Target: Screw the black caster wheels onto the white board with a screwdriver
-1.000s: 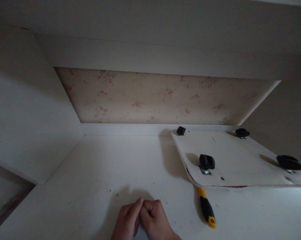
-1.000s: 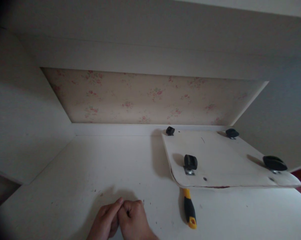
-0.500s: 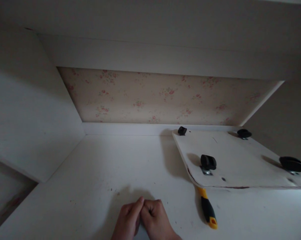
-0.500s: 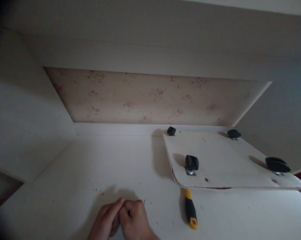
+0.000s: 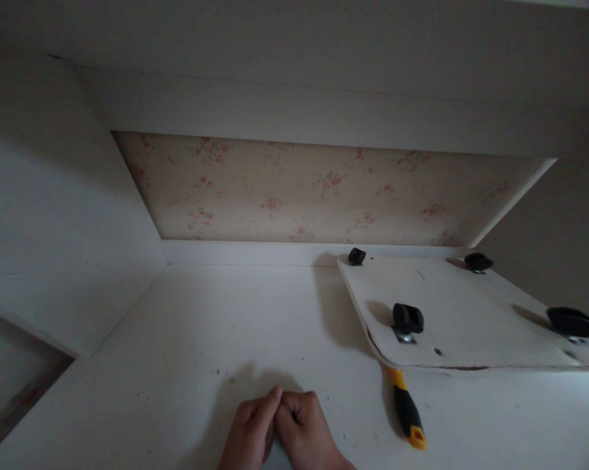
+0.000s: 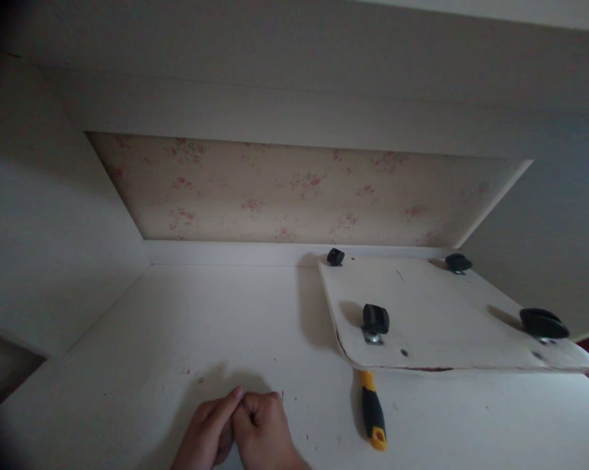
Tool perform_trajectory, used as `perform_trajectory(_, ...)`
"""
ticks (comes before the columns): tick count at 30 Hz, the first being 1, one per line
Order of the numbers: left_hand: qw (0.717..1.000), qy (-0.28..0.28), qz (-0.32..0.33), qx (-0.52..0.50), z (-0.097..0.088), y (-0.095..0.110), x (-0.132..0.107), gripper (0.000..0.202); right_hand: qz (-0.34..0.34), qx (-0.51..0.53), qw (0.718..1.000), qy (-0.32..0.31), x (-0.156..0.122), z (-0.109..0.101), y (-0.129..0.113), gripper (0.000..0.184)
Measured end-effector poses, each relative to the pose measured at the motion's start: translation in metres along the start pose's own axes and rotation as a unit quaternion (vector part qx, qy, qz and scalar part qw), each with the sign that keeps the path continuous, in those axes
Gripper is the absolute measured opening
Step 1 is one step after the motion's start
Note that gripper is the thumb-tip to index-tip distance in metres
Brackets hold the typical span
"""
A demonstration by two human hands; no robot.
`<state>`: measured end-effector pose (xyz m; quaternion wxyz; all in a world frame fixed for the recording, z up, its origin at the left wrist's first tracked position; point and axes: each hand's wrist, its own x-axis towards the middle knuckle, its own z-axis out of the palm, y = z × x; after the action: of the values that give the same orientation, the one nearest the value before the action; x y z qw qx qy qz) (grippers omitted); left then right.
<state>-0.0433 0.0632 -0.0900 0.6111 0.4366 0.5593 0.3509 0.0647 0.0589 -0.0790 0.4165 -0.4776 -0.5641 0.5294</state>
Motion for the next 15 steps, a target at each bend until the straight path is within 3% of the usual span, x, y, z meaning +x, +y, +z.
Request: perform_trajectory(15,1.0,0.002,-0.001,-0.001,0.0011,0.0006,0.0009,0.067,0.005,0.005,1.0,-0.009,-0.0007,-0.0002,-0.0055,0.038)
